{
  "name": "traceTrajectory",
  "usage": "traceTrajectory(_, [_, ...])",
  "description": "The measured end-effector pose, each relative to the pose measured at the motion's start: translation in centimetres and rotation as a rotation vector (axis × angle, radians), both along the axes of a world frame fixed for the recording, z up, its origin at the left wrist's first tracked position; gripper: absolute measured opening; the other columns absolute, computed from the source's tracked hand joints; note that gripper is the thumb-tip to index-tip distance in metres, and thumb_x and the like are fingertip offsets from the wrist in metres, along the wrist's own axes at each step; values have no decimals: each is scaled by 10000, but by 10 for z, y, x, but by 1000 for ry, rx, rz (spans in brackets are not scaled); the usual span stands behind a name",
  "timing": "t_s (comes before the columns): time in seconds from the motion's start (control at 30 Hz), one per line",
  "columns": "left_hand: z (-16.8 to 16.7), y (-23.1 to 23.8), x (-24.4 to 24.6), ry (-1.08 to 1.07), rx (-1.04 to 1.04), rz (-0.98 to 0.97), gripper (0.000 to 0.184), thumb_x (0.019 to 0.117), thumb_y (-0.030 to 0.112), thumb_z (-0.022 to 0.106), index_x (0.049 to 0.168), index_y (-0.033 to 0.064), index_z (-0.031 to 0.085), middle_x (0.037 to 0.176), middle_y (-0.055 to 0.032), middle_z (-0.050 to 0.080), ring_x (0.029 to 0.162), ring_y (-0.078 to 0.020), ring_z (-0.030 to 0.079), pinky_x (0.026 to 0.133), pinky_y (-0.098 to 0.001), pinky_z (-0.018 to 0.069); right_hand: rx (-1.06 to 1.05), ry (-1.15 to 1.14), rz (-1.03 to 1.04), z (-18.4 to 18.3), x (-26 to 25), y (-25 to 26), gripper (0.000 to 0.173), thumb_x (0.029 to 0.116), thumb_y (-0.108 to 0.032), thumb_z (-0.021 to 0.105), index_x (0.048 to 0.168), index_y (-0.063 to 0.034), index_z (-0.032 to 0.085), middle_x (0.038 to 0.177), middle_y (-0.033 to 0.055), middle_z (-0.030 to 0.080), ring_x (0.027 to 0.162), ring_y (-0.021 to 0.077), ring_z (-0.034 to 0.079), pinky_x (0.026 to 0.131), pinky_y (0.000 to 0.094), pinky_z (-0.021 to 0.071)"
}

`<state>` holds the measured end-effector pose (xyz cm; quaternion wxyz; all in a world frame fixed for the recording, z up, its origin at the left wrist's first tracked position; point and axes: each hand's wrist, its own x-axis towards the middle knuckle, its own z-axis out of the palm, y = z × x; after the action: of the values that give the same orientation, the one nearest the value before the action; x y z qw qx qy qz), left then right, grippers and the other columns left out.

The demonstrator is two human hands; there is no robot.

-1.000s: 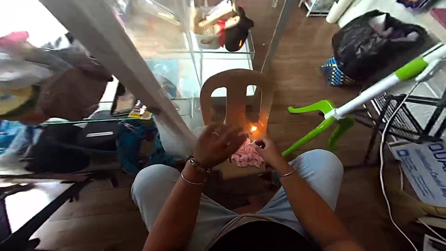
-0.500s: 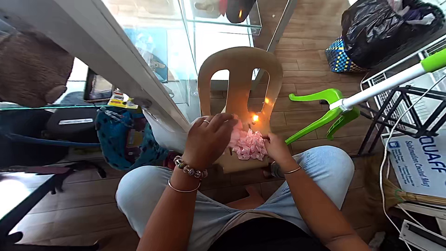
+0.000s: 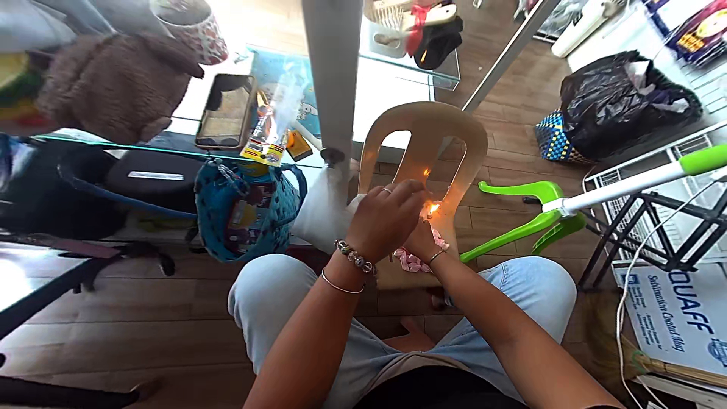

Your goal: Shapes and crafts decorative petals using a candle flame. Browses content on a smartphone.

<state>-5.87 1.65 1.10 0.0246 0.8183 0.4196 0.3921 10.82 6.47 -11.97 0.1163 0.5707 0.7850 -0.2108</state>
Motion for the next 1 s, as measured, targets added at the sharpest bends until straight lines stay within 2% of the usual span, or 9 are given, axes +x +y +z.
traceTrajectory(0.23, [3, -4, -6, 5, 20, 11, 219, 971, 101, 593, 1126, 72, 744, 1179, -110, 705, 960, -290, 699, 746, -447, 567, 25, -58, 76, 3, -10, -13, 269, 1021, -169, 556, 1157, -14, 730, 1299, 193, 650, 1273, 404, 547, 1064, 629, 361])
traceTrajectory(0.37, [3, -4, -7, 12, -26, 16, 218, 956, 86, 612, 1129, 67, 743, 1157, -106, 706, 911, -295, 692, 712, -457, 557, -50, 164, -156, 20, -4, -7, 309, 1012, -250, 618, 1181, -17, 728, 1249, 209, 667, 1242, 385, 578, 1044, 611, 406])
traceTrajectory(0.4, [1, -3, -7, 19, -30, 18, 206, 952, 82, 622, 1117, 68, 745, 1144, -105, 708, 905, -293, 694, 708, -455, 559, -91, 283, -224, 26, 1, -2, 307, 1002, -244, 644, 1155, 10, 723, 1191, 218, 681, 1175, 369, 616, 1021, 587, 445])
traceTrajectory(0.47, [-4, -2, -7, 64, -59, 27, 181, 948, 66, 656, 1106, 74, 745, 1137, -105, 706, 913, -299, 696, 732, -458, 571, -209, 512, -343, 41, 12, 8, 282, 1012, -216, 647, 1111, 43, 699, 1034, 174, 702, 945, 245, 670, 897, 437, 535])
traceTrajectory(0.53, [-13, -1, -4, 127, -104, 35, 183, 944, 57, 678, 1110, 88, 748, 1152, -106, 703, 939, -308, 692, 758, -469, 569, -425, 679, -498, 70, 22, 10, 244, 1039, -207, 614, 1155, 5, 646, 984, 86, 694, 824, 124, 656, 748, 295, 536])
traceTrajectory(0.6, [-20, -1, 0, 179, -163, 24, 206, 937, 71, 701, 1137, 97, 745, 1190, -106, 696, 1039, -321, 683, 823, -487, 572, -566, 800, -574, 98, 33, 7, 197, 1035, -196, 617, 1140, -30, 632, 933, 43, 694, 770, 92, 652, 668, 245, 520])
traceTrajectory(0.73, [-30, -3, 17, 273, -167, 20, 205, 945, 102, 698, 1146, 97, 738, 1197, -99, 703, 1147, -319, 660, 865, -498, 561, -694, 955, -514, 119, 52, -6, 115, 1022, -159, 628, 1073, -56, 633, 868, -1, 689, 702, 62, 640, 603, 203, 509])
traceTrajectory(0.87, [-35, -5, 26, 301, -102, 90, 108, 924, 15, 660, 947, 75, 747, 964, -86, 748, 986, -288, 719, 785, -465, 568, -756, 1106, -470, 115, 56, -11, 83, 1005, -140, 647, 1028, -61, 637, 834, -6, 692, 675, 50, 638, 580, 189, 504])
traceTrajectory(1.0, [-37, -7, 27, 263, -80, 137, 115, 921, 32, 671, 930, 93, 769, 908, -81, 758, 913, -283, 736, 745, -467, 572, -744, 1134, -398, 114, 60, -6, 76, 967, -85, 676, 1033, -58, 652, 875, -12, 696, 743, 51, 652, 626, 198, 520])
